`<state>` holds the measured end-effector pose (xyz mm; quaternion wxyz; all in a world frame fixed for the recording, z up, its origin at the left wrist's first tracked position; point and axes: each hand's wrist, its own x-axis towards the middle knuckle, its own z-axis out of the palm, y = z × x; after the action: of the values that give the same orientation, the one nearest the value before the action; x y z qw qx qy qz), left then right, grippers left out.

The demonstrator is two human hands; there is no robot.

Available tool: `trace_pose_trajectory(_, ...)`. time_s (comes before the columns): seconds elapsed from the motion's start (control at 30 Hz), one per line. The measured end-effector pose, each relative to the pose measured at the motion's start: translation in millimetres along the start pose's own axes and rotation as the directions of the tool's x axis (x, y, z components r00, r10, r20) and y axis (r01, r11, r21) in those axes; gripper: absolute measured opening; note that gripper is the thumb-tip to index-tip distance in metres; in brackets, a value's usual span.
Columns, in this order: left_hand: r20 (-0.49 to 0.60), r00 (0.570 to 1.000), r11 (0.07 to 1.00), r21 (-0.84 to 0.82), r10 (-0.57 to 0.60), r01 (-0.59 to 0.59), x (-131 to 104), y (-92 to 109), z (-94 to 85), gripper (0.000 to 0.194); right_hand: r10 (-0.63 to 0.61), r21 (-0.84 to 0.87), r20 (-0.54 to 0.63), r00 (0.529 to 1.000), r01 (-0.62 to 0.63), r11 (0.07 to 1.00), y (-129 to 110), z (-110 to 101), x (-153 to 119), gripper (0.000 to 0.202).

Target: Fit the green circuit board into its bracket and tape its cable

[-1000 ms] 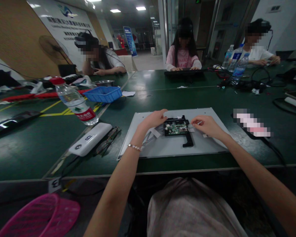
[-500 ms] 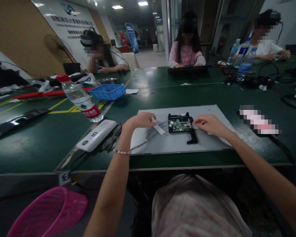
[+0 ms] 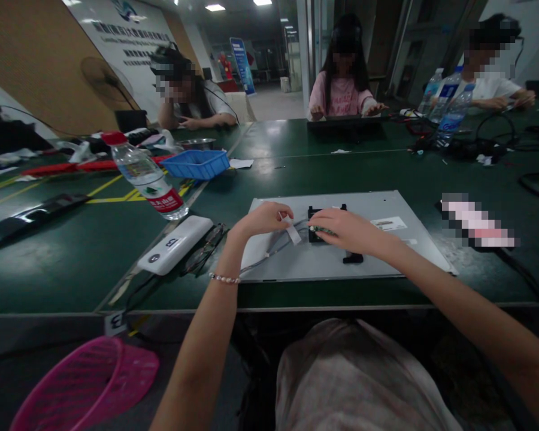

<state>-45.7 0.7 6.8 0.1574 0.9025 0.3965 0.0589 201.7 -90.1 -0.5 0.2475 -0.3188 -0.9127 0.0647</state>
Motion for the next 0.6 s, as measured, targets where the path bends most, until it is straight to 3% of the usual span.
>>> trace_pose_trajectory(0.13, -0.155, 0.987, 0.997, -0.060, 0.037, -0.047, -4, 8, -2.1, 0.029, -0.142, -0.066, 0.096, 0.985, 0.148, 0.987, -9, 18, 18, 0.023)
trace_pose_trajectory(0.27, -0.247, 0.964, 0.993, -0.053, 0.094, -0.110, -6, 16, -5.5, 0.017, -0.156, -0.115, 0.112, 0.981, 0.169, 0.979, -10, 27, 20, 0.023)
trace_pose_trajectory(0.47, -0.026, 0.992, 0.987, -0.094, 0.126, -0.128, -4, 16, -0.5, 0.018, -0.153, -0.193, 0.133, 0.979, 0.177, 0.965, -15, 35, 19, 0.023)
trace_pose_trajectory(0.6, 0.077, 0.994, 0.991, -0.112, 0.083, -0.074, -3, 10, 5.8, 0.024, -0.152, -0.217, 0.173, 0.973, 0.188, 0.958, -17, 37, 17, 0.023)
